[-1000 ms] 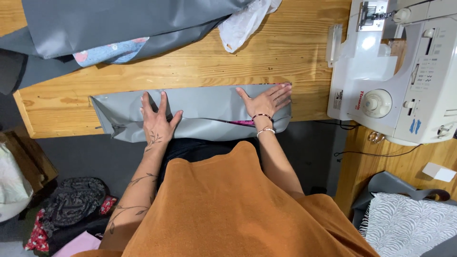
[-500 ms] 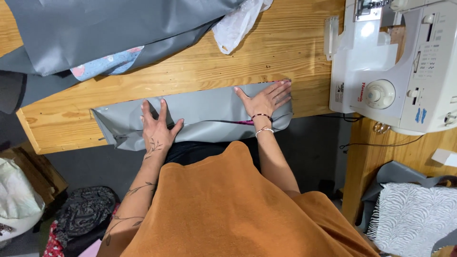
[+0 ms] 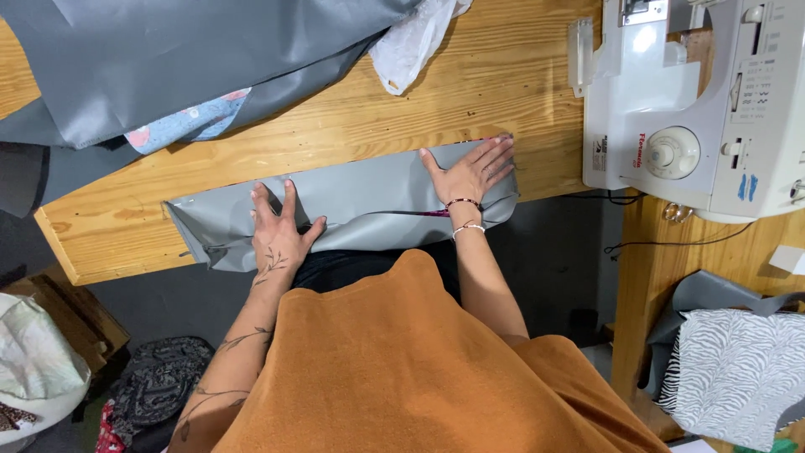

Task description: The person aligns and folds a gray fabric piece with a pink patterned lining on a wooden table. They use straight pins to secure the folded edges of the fabric, preparing it for sewing. The person then switches to a second gray fabric piece with a blue patterned lining and repeats the pinning process.

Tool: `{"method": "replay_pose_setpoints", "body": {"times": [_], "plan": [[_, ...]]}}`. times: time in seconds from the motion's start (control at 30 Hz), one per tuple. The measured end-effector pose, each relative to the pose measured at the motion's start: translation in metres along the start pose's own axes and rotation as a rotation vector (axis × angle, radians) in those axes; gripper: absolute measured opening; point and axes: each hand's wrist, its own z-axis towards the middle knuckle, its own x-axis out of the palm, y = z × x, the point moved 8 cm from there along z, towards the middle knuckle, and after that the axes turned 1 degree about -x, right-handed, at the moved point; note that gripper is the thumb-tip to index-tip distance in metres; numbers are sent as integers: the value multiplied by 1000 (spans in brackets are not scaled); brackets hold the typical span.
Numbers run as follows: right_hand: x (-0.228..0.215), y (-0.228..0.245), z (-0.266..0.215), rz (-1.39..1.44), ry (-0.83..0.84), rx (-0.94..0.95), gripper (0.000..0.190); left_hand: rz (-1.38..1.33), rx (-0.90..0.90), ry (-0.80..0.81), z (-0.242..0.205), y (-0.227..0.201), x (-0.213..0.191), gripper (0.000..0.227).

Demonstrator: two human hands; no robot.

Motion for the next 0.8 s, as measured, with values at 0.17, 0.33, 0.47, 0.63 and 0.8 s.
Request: {"method": "replay_pose_setpoints", "body": {"times": [0.17,0.33,0.47,0.63,0.8], "plan": [[-9,8,-4,25,7,2,150,7,0,18,2,4,2,91],[-11,9,-7,18,27,21,151,25,-1,52,4,2,-1,88],[-15,11,-10,33,38,27,154,31,5,67,5,-1,-5,88],[-21,15,-11,52,40,25,157,49,12,102,9,-3,-4,90],[-25,19,-14,27,57,49,158,161,-35,152,15,-1,1,87]]}}
